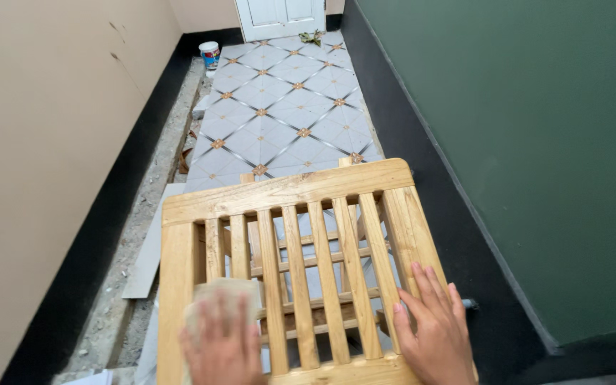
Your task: The person sands the surface of a wooden slatted stool using a sanding block. They systematically rub the block along the top frame and the vertical slats of the stool, moving from one side to the other to smooth the wood.
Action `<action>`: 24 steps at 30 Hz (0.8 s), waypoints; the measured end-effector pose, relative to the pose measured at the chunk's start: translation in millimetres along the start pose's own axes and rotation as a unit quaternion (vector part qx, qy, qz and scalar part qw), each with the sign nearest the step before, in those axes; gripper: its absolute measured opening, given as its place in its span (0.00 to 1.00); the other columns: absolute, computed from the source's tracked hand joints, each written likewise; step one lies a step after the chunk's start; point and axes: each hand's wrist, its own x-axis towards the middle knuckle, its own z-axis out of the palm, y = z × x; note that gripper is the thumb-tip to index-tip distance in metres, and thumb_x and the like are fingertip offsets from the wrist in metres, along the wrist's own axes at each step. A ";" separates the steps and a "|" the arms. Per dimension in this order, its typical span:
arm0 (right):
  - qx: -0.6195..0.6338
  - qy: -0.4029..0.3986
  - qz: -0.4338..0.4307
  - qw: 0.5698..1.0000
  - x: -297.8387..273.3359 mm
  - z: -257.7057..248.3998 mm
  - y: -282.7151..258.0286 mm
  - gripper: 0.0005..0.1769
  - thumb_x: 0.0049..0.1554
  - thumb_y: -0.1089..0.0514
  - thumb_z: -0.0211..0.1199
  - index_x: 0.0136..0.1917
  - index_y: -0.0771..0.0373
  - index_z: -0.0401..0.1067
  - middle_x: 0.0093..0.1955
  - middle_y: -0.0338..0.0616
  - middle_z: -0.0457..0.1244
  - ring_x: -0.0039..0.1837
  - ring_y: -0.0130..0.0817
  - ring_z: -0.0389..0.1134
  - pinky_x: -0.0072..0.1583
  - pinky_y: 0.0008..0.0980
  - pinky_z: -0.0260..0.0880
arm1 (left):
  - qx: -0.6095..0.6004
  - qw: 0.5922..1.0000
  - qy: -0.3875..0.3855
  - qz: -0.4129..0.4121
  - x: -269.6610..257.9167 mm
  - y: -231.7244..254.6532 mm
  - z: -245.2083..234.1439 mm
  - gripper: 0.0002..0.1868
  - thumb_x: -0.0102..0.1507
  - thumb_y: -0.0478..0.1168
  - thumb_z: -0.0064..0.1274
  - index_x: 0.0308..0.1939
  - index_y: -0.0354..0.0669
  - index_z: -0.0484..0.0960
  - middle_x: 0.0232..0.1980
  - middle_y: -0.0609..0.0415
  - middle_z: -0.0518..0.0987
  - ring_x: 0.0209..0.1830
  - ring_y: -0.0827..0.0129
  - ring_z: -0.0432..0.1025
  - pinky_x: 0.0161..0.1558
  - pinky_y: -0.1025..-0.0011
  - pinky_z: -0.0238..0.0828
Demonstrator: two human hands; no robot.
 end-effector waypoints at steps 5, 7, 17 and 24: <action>0.003 -0.011 0.023 1.000 -3.7 0.8 -0.6 0.21 0.57 0.48 0.55 0.54 0.61 0.79 0.78 0.47 0.55 0.81 0.42 0.51 0.77 0.53 0.41 | -0.029 0.998 0.041 0.041 -11.1 41.1 -2.6 0.34 0.70 0.58 0.27 0.80 0.56 0.53 0.83 0.37 0.44 0.82 0.40 0.37 0.71 0.32 0.27; -0.003 -0.008 0.015 1.000 -1.6 2.1 -1.4 0.21 0.56 0.47 0.55 0.54 0.60 0.79 0.78 0.46 0.55 0.81 0.41 0.51 0.77 0.54 0.42 | -0.039 0.978 0.069 0.191 -35.7 82.8 0.2 0.34 0.74 0.61 0.29 0.82 0.57 0.51 0.84 0.38 0.43 0.84 0.42 0.36 0.75 0.34 0.29; -0.021 -0.005 0.013 1.000 -5.5 7.9 2.7 0.20 0.56 0.48 0.55 0.54 0.59 0.79 0.79 0.46 0.55 0.81 0.41 0.50 0.78 0.55 0.41 | 0.030 0.992 -0.026 -0.121 -10.3 -5.9 -18.8 0.30 0.68 0.56 0.30 0.75 0.62 0.58 0.83 0.48 0.46 0.81 0.53 0.40 0.75 0.38 0.24; -0.024 -0.012 0.021 0.999 -4.3 6.5 1.4 0.20 0.56 0.48 0.55 0.54 0.59 0.79 0.79 0.46 0.55 0.81 0.40 0.50 0.78 0.53 0.42 | -0.006 0.965 0.172 0.198 -37.3 65.7 21.4 0.34 0.72 0.60 0.34 0.79 0.50 0.60 0.81 0.38 0.55 0.82 0.43 0.47 0.74 0.35 0.31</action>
